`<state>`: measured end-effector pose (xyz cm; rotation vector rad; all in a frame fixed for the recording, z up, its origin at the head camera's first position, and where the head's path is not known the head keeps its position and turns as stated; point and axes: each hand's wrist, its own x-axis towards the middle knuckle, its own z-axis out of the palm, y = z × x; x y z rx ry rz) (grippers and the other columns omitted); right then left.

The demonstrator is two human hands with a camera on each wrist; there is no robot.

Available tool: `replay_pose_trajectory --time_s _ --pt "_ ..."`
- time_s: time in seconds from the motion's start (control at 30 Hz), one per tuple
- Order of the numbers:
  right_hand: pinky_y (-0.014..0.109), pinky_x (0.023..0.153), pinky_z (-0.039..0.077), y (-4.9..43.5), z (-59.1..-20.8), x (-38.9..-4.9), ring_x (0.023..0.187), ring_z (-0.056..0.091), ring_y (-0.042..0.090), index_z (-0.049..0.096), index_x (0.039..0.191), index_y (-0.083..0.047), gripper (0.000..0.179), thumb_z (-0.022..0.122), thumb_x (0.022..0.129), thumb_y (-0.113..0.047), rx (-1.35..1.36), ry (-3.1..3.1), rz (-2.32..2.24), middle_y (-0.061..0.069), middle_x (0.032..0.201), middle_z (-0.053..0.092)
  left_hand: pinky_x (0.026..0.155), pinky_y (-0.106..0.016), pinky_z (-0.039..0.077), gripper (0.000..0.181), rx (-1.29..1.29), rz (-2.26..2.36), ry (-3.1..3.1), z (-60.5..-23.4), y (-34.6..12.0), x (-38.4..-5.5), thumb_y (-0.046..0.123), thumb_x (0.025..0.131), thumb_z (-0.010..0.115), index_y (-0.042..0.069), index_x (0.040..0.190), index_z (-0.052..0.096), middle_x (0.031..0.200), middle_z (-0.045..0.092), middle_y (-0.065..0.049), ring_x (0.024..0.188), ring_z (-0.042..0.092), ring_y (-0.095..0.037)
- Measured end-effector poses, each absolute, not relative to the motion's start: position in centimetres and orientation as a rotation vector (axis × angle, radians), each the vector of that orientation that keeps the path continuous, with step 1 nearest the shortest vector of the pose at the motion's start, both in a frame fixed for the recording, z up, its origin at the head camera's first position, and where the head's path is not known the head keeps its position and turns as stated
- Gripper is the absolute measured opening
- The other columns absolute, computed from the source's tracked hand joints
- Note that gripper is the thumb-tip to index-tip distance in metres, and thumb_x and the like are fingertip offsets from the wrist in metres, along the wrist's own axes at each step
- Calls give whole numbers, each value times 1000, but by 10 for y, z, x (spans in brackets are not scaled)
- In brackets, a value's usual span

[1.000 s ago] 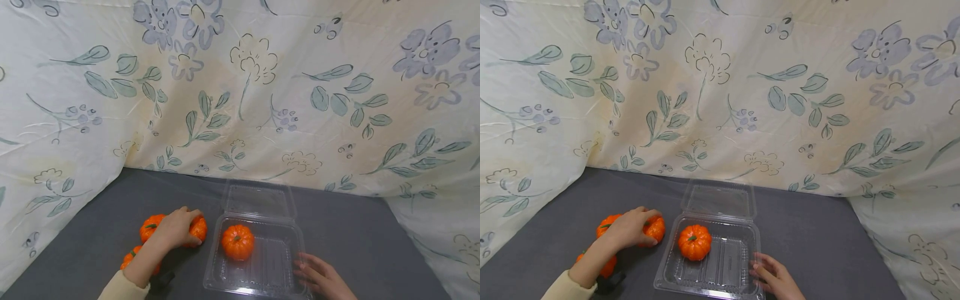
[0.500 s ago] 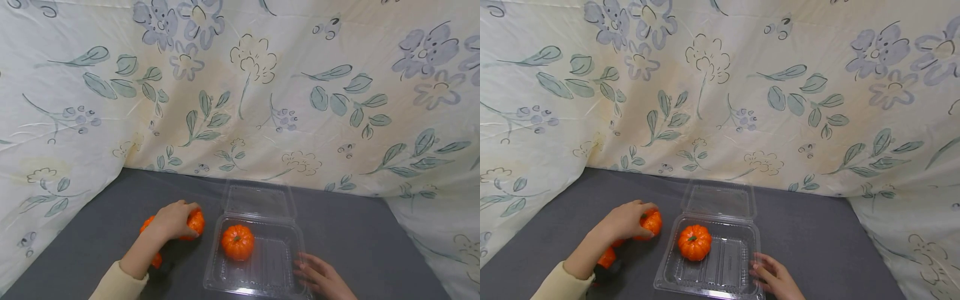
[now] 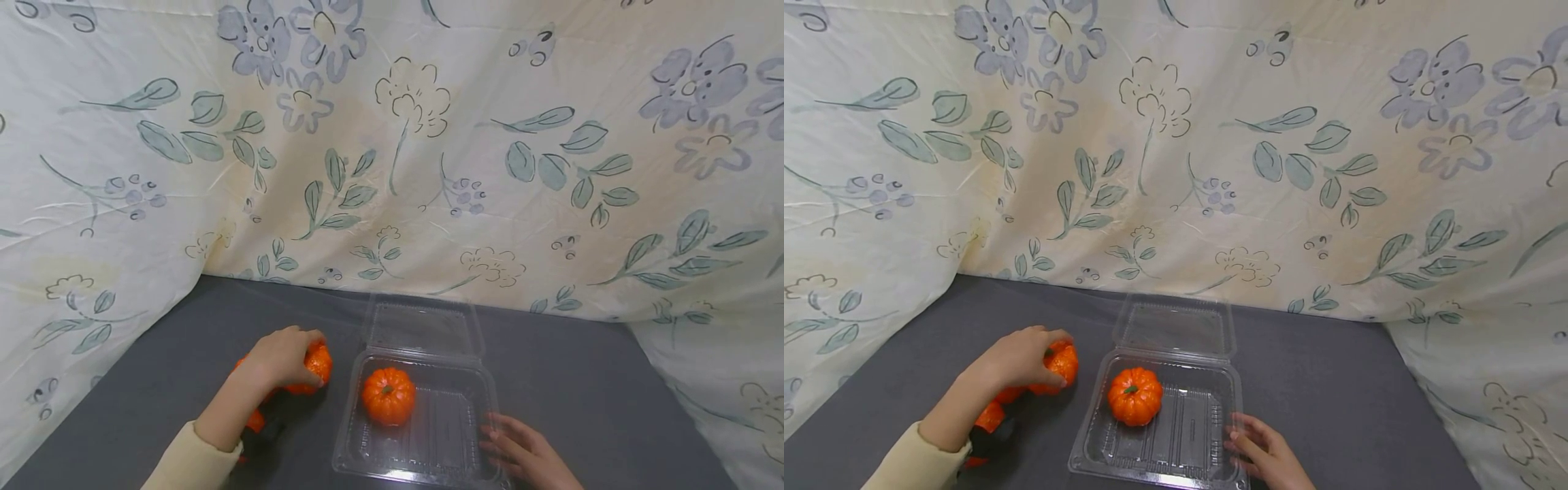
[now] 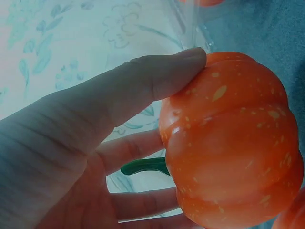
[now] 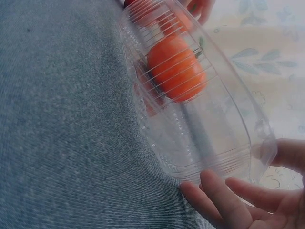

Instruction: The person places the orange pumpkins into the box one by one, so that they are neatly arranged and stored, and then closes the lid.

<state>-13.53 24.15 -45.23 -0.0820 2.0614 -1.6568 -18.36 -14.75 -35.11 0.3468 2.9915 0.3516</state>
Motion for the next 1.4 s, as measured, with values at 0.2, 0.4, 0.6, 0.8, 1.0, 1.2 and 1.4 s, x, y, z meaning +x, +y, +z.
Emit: replay_pose_trajectory --time_s 0.2,0.4,0.6,0.8,1.0,1.2,1.4 --pt "47 86 48 240 -452 -135 112 52 41 22 136 17 65 44 98 -31 -65 2070 -1656 36 131 40 67 -39 45 56 362 370 3007 -345 -143 -186 34 62 81 17 112 60 91 55 -5 77 49 -20" --pt "47 86 48 240 -451 -135 112 52 42 22 136 17 65 43 98 -31 -54 2063 -1652 36 132 39 69 -41 46 58 402 354 3033 -338 -135 -188 35 64 81 16 115 59 94 56 -7 80 51 -21" --pt "47 86 48 239 -451 -135 112 52 41 22 136 17 65 44 98 -31 -51 2063 -1655 36 132 39 65 -37 46 56 466 366 3081 -330 -124 -187 33 65 80 16 115 60 91 55 -4 77 50 -19" --pt "47 85 48 238 -451 -136 112 53 41 23 136 17 65 44 98 -32 -32 2066 -1660 36 131 40 62 -34 45 57 516 388 3087 -325 -113 -189 32 65 78 18 117 60 90 54 -3 76 49 -18" --pt "47 85 48 237 -450 -135 112 53 41 23 136 16 66 44 98 -33 -18 2072 -1656 36 131 40 64 -35 45 53 595 347 3083 -315 -102 -192 35 66 77 24 115 60 99 55 -4 81 51 -19" --pt "46 86 48 237 -450 -135 112 53 41 22 136 16 65 43 98 -32 -29 2061 -1663 36 132 39 70 -37 48 54 714 368 3063 -309 -86 -197 38 69 77 25 118 59 107 56 -6 88 53 -20" --pt "47 86 48 238 -450 -136 113 52 41 21 136 17 64 42 99 -31 -55 2047 -1672 36 132 38 75 -40 49 57 803 341 3036 -303 -67 -196 38 70 77 24 122 57 110 55 -8 93 53 -23"
